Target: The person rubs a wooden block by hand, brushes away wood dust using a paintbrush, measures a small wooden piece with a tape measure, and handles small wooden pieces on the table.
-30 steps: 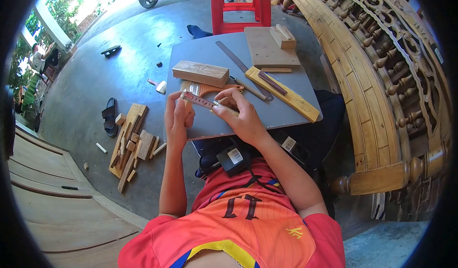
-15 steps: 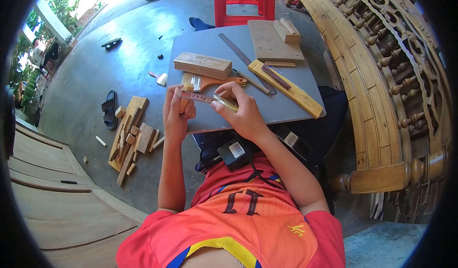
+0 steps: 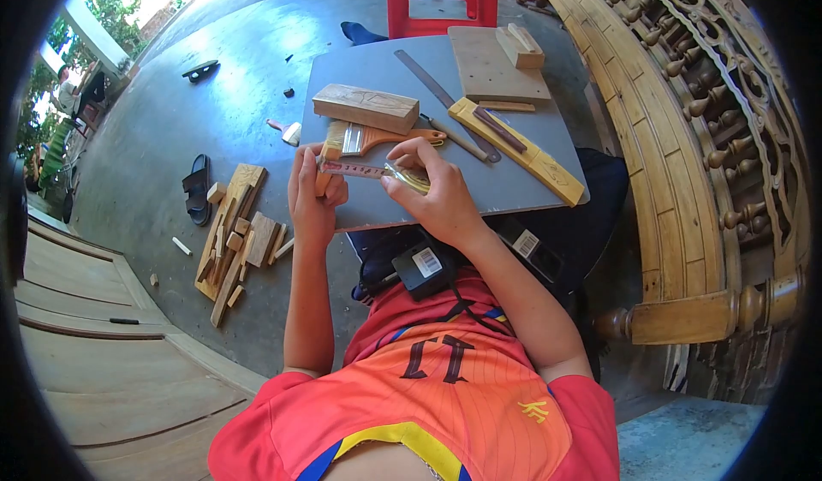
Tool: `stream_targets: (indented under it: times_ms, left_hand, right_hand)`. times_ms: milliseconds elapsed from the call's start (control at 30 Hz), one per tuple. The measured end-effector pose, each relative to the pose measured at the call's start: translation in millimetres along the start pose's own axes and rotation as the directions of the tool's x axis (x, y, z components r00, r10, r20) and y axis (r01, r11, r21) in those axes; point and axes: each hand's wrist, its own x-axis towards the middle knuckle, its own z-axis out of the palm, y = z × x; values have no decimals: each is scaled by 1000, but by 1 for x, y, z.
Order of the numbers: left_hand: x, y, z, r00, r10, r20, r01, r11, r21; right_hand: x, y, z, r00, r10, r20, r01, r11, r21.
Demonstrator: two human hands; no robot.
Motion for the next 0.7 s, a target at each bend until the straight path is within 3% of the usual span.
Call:
stream_targets:
  times_ms: [333, 533, 700]
  left_hand:
    - [0, -2, -2, 1000, 16, 17, -16, 1000, 6]
    - [-3, 2, 1, 995, 69, 69, -76, 991, 108]
    - [-1, 2, 0, 996, 51, 75, -55, 997, 60]
  right_hand:
    - [1, 0, -2, 1000, 17, 14, -17, 1000, 16]
    - [1, 1, -4, 999, 38, 26, -38, 999, 26]
    - [1, 1, -4, 999, 41, 25, -42, 998, 40]
